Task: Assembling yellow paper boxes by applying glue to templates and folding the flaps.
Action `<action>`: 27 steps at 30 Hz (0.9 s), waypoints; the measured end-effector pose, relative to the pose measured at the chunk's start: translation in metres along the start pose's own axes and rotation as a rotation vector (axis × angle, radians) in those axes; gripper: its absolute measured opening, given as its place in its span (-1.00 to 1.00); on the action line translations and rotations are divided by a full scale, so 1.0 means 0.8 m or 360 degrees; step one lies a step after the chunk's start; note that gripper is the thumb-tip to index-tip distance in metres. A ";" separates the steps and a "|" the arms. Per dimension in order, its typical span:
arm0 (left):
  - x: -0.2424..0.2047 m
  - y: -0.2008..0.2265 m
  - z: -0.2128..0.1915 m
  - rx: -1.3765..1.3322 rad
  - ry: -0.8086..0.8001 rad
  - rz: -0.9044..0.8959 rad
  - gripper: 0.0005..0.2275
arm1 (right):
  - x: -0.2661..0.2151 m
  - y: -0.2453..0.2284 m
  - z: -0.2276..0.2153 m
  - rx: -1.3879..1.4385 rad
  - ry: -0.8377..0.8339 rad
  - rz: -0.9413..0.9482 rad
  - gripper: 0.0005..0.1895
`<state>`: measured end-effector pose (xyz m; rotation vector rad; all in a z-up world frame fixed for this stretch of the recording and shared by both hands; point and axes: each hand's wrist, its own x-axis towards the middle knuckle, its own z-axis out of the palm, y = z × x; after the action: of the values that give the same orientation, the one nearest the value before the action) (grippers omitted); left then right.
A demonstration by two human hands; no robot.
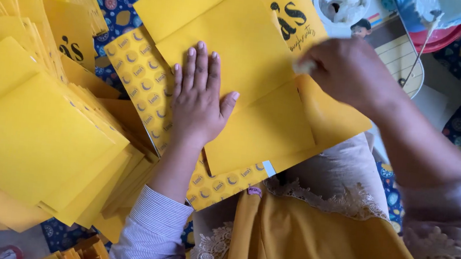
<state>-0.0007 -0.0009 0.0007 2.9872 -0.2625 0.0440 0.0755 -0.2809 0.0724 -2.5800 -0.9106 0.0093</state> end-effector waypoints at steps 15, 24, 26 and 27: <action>0.002 -0.005 -0.002 -0.0053 -0.0115 -0.0048 -0.37 | -0.051 0.031 0.003 0.0542 0.0366 0.0196 -0.77; 0.001 -0.007 0.004 -0.0027 -0.0139 -0.0065 -0.39 | -0.031 -0.068 0.032 0.0562 0.0264 -0.0069 -0.69; -0.004 -0.007 0.003 -0.0030 -0.0108 -0.0063 -0.40 | -0.029 -0.082 0.051 0.0468 0.0294 -0.0190 -0.68; -0.002 -0.006 0.003 -0.0039 -0.0067 -0.0043 -0.41 | -0.028 -0.086 0.058 0.0357 0.0333 -0.0302 -0.67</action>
<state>-0.0013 0.0035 -0.0024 2.9694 -0.2259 -0.0252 0.0102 -0.2285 0.0527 -2.2325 -1.0083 -0.1969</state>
